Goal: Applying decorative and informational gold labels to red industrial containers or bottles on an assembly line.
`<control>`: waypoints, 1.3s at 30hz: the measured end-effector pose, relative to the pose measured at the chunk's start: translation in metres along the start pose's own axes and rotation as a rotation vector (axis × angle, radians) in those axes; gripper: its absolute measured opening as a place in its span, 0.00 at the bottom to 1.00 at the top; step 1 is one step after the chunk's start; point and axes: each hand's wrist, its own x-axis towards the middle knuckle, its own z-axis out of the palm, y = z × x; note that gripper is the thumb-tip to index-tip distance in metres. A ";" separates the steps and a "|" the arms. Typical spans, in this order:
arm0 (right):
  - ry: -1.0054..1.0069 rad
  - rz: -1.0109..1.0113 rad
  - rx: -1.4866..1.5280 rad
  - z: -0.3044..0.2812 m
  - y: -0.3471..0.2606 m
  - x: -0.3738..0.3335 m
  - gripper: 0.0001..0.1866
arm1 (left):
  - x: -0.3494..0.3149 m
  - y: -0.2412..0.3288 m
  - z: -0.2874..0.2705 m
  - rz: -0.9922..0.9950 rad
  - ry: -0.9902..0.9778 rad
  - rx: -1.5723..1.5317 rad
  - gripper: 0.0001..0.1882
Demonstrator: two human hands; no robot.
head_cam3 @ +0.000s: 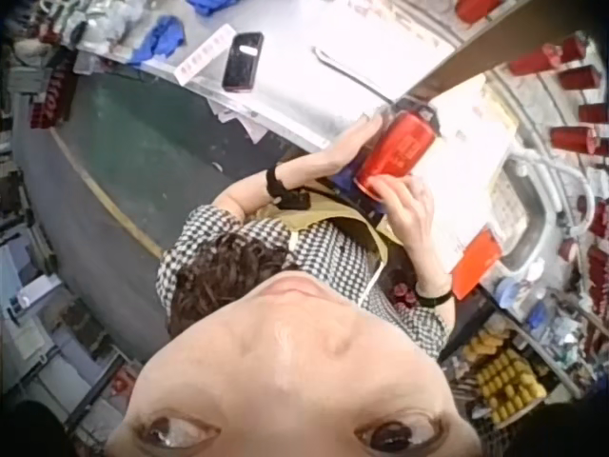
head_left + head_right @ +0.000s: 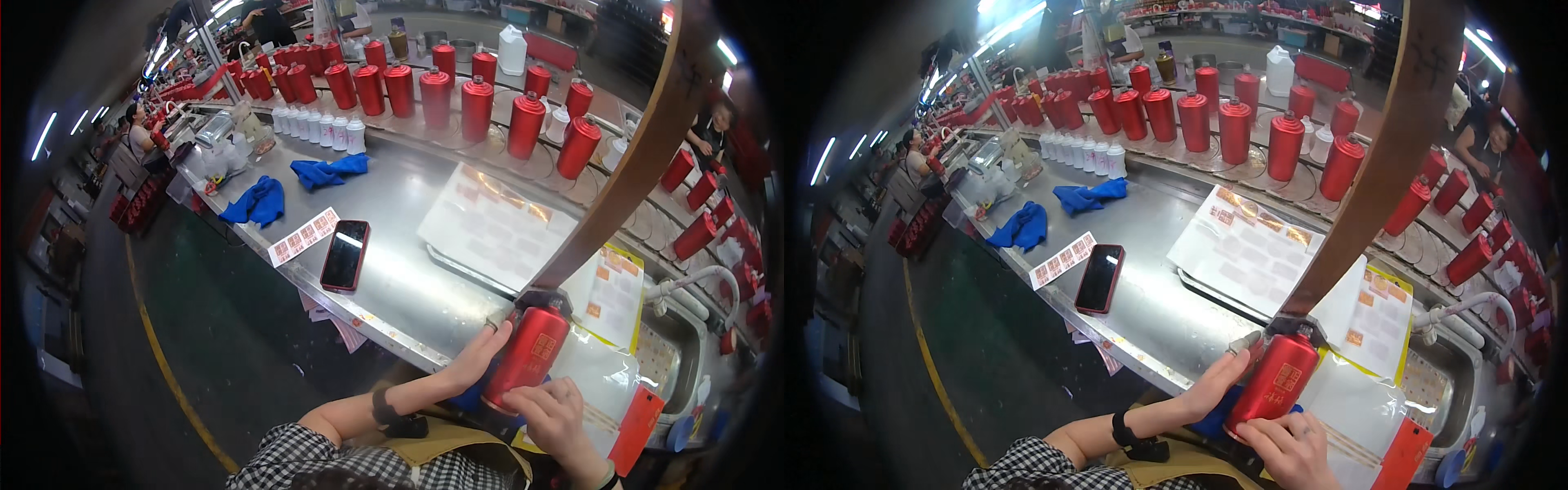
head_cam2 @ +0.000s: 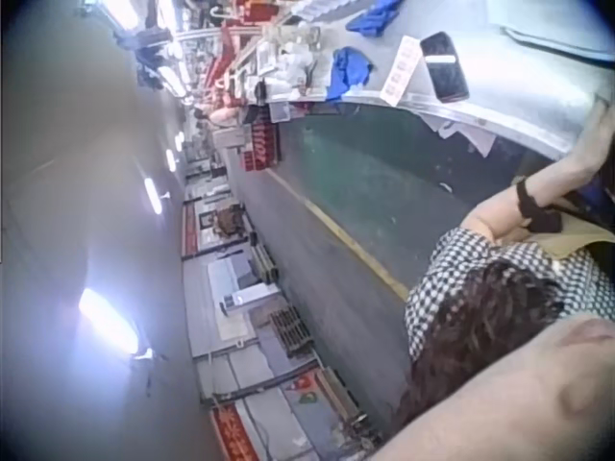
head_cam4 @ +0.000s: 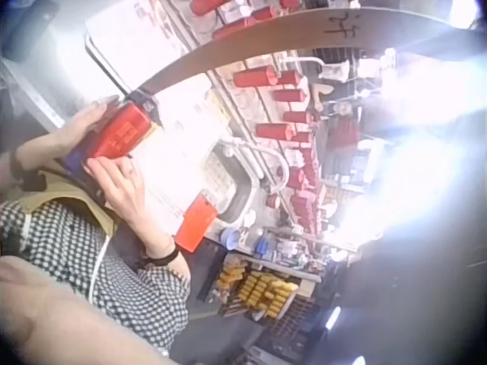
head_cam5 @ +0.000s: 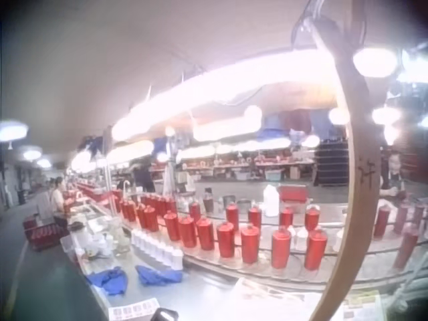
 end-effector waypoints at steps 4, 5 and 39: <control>0.085 0.029 -0.186 -0.006 0.018 0.033 0.15 | 0.000 0.001 0.006 0.047 0.035 -0.001 0.35; 0.154 0.024 -0.211 -0.005 0.027 0.036 0.14 | 0.001 0.005 0.005 0.055 -0.009 0.001 0.38; 0.194 0.042 -0.335 -0.005 0.063 0.071 0.14 | -0.004 0.016 -0.004 0.053 0.091 0.012 0.43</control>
